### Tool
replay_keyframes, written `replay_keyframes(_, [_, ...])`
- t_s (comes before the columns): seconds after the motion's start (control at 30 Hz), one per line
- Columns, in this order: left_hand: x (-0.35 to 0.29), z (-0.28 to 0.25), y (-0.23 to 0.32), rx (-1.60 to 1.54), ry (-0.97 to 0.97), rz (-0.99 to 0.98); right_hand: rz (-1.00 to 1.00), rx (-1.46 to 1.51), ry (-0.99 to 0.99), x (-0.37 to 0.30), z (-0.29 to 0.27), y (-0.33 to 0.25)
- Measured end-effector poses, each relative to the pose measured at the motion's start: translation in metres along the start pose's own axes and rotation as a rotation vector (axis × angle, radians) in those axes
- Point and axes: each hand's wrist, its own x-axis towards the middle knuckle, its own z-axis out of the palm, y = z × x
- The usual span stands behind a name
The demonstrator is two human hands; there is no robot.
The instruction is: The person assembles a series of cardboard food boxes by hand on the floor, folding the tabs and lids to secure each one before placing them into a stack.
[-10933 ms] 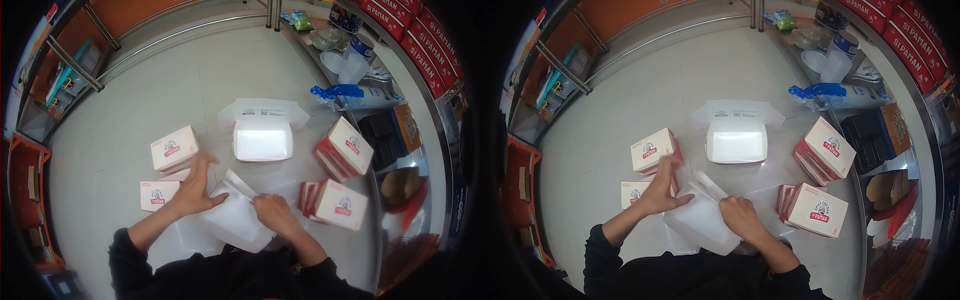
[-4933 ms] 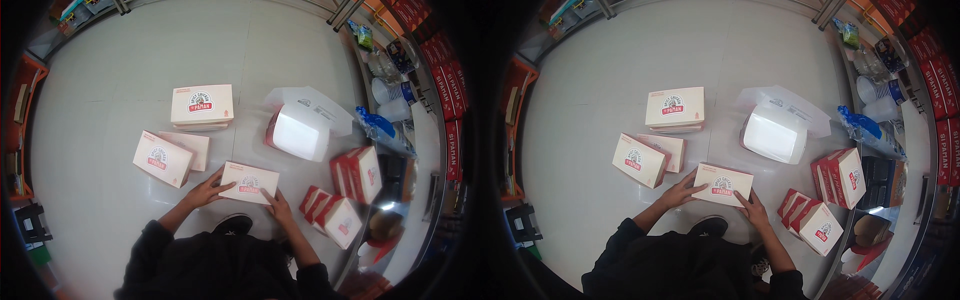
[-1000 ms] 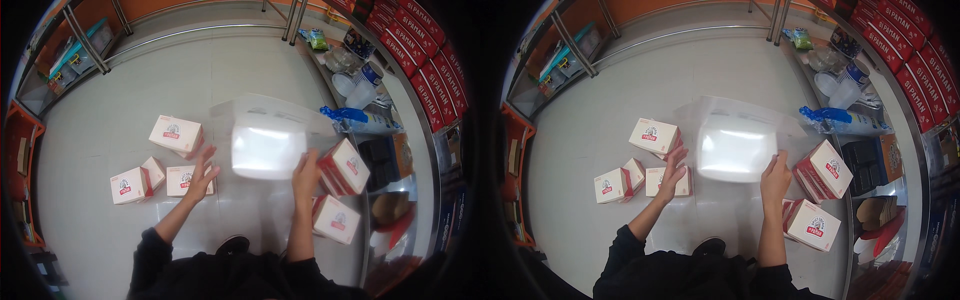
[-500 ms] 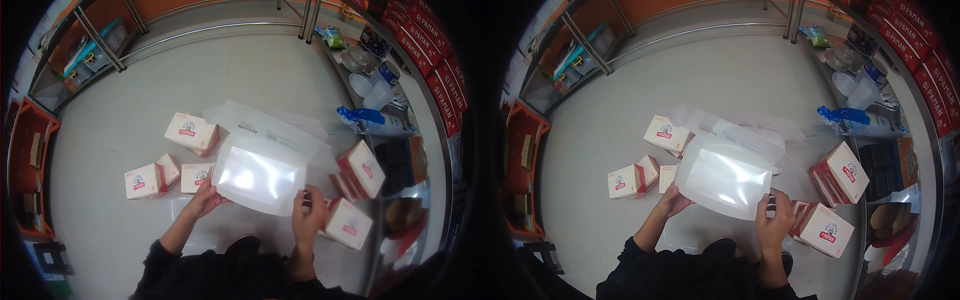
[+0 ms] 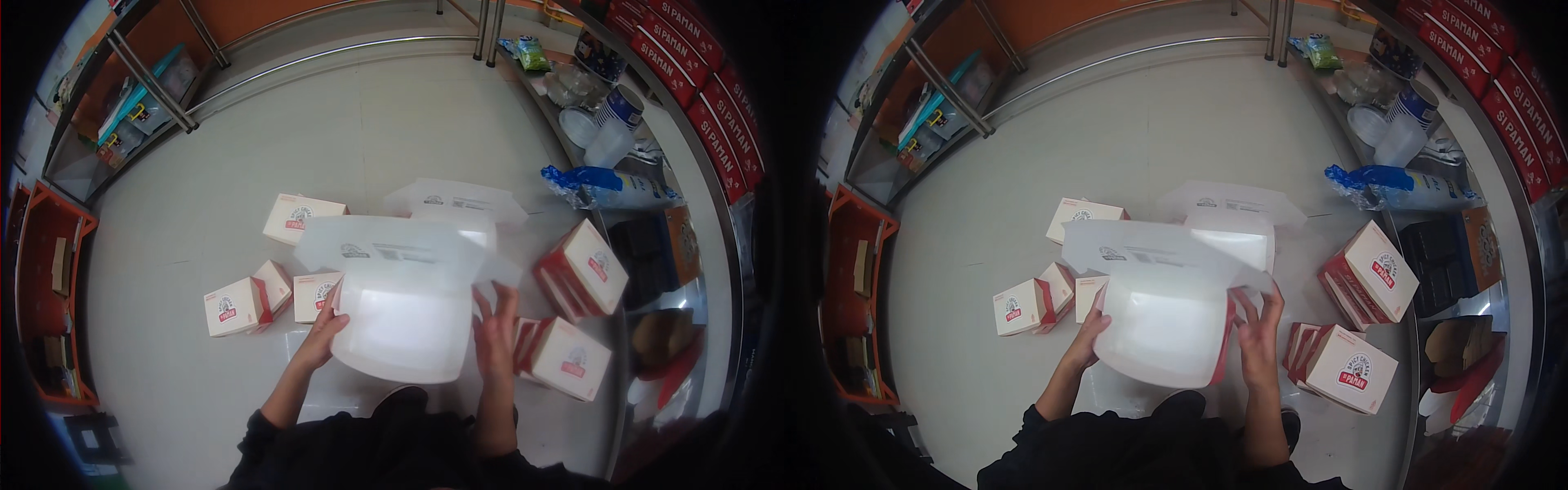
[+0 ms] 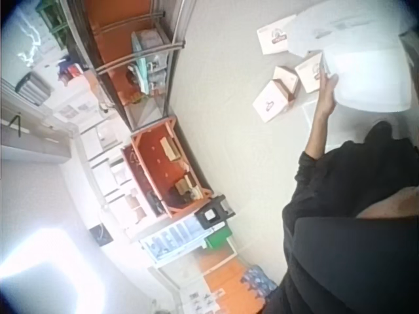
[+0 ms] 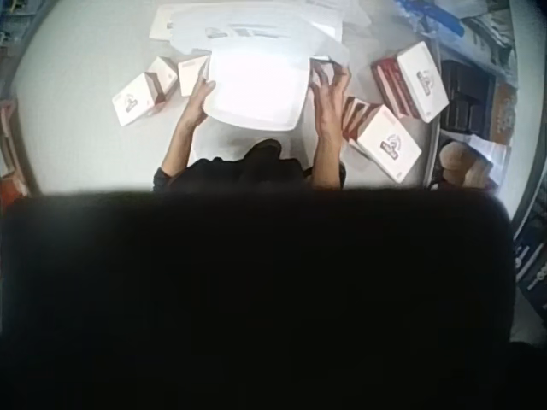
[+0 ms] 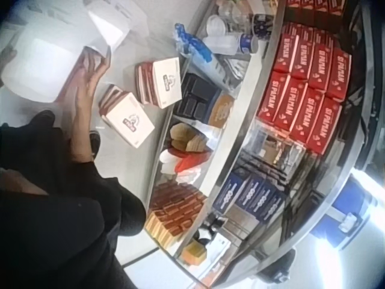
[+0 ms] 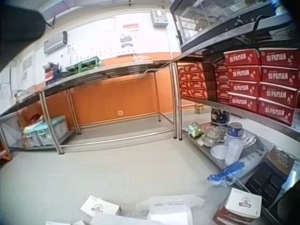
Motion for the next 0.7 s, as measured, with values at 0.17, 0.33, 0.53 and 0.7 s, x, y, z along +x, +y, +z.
replay_keyframes(0.17, [-0.008, 0.004, 0.012, -0.255, 0.033, -0.437, 0.276, 0.408, 0.037, 0.009, -0.013, 0.023])
replay_keyframes(0.33, [-0.009, 0.005, 0.018, -0.179, 0.016, -0.548, 0.346, 0.327, -0.094, 0.004, -0.024, 0.038])
replay_keyframes(0.53, [-0.012, 0.001, 0.036, 0.110, -0.083, -0.630, 0.332, 0.276, -0.410, 0.022, -0.017, 0.009])
replay_keyframes(0.7, [-0.011, 0.003, 0.050, 0.358, -0.211, -0.709, 0.396, -0.079, -0.431, 0.022, -0.013, 0.018])
